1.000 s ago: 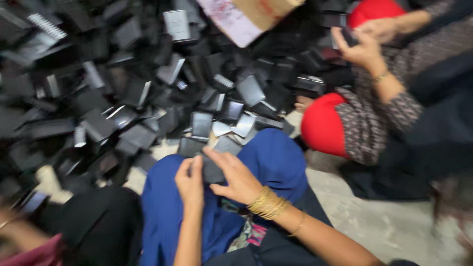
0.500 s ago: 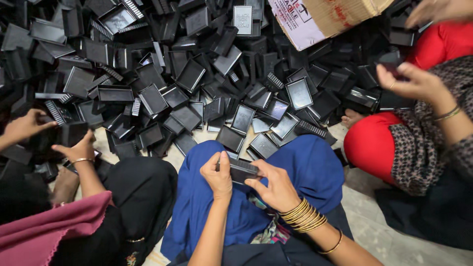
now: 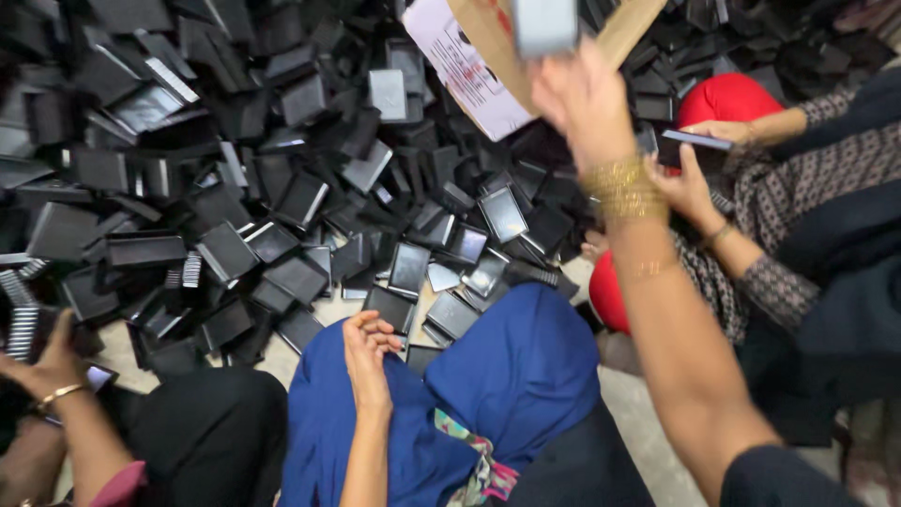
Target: The person sits on the floor surrounded by a large pile of black plastic components. They pick up individual parts, inspect them, and appear to be assembling or sorting them by hand. The person handles the items one at a time, occasionally placing them into a cardboard box.
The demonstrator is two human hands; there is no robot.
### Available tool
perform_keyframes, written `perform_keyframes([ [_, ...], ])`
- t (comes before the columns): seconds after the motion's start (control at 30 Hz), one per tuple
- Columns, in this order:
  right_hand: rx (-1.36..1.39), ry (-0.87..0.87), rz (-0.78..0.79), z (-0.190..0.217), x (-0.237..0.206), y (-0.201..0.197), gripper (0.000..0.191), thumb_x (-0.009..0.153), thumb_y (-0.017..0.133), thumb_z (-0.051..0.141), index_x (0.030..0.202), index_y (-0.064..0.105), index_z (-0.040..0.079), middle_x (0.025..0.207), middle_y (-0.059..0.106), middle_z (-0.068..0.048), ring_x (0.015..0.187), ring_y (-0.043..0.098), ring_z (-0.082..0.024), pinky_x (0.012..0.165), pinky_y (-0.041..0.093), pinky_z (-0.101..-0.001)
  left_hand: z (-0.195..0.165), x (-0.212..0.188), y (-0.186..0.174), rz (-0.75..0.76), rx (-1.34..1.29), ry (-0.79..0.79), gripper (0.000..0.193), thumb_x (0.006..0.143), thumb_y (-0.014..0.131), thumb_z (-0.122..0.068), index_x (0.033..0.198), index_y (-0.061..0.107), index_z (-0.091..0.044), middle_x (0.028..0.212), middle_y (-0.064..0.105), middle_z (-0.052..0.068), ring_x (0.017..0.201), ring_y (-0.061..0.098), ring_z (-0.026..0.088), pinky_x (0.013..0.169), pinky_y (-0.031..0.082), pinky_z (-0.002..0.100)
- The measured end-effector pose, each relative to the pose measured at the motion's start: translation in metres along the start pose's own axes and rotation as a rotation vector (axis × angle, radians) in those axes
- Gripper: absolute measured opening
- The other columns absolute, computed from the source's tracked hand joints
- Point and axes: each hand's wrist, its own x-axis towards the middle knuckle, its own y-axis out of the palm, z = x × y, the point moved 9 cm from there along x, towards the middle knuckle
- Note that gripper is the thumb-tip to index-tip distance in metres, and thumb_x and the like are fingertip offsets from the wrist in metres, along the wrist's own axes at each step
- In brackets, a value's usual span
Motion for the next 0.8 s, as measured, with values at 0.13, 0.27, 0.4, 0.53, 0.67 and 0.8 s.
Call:
perform_keyframes([
  [0.13,-0.381,-0.288,0.262,0.024,-0.003,0.011,0.027,0.108,0.067,0.014,0.131,0.065,-0.001,0.127,0.065,-0.006,0.114,0.066,-0.012,0.099,0.056,-0.0284,0.005,-0.001,-0.005,-0.004,0.045,-0.061,0.047,0.109,0.037,-0.043,0.119,0.057,-0.002,0.090,0.061,0.008,0.072,0.061,0.013,0.067,0.051,0.026],
  [0.27,-1.138,-0.476,0.600,-0.046,-0.114,0.017,0.014,0.088,0.063,0.012,0.094,0.070,0.001,0.091,0.073,-0.018,0.075,0.071,-0.035,0.067,0.058,-0.0429,-0.003,0.000,0.003,0.022,0.146,-0.050,0.033,0.107,0.048,-0.032,0.108,0.062,-0.002,0.084,0.063,0.005,0.071,0.060,0.011,0.067,0.049,0.026],
  [0.4,-1.472,0.323,0.379,-0.154,-0.254,-0.074,0.050,0.074,0.066,0.004,0.123,0.062,0.008,0.115,0.068,-0.021,0.111,0.065,-0.040,0.096,0.053,-0.0489,-0.010,0.000,0.008,0.011,0.190,-0.051,0.025,0.105,0.053,-0.025,0.102,0.066,-0.004,0.079,0.063,0.004,0.068,0.059,0.010,0.064,0.049,0.026],
  [0.53,-1.448,0.492,0.219,-0.197,-0.329,-0.146,0.050,0.090,0.056,0.006,0.139,0.052,0.014,0.139,0.055,-0.019,0.112,0.061,-0.043,0.093,0.051,-0.0500,-0.014,0.001,0.040,0.139,0.723,0.097,0.015,0.098,0.059,-0.014,0.108,0.069,-0.009,0.096,0.071,0.011,0.087,0.069,0.025,0.077,0.055,0.035],
  [0.67,-1.516,0.300,0.233,-0.212,-0.341,-0.170,0.040,0.089,0.053,0.009,0.128,0.056,0.011,0.135,0.059,-0.020,0.103,0.063,-0.043,0.085,0.052,-0.0502,0.016,-0.012,0.120,0.649,1.537,0.617,0.062,0.065,0.073,-0.007,0.125,0.062,-0.015,0.133,0.059,0.015,0.126,0.056,0.037,0.098,0.050,0.046],
  [0.8,-1.669,0.333,0.393,-0.218,-0.353,-0.187,0.019,0.091,0.058,0.018,0.109,0.062,0.015,0.107,0.070,-0.011,0.106,0.067,-0.033,0.092,0.055,-0.0449,0.041,-0.009,0.150,0.776,1.705,0.847,0.066,0.068,0.078,-0.013,0.130,0.058,-0.020,0.131,0.056,0.013,0.128,0.051,0.036,0.100,0.045,0.052],
])
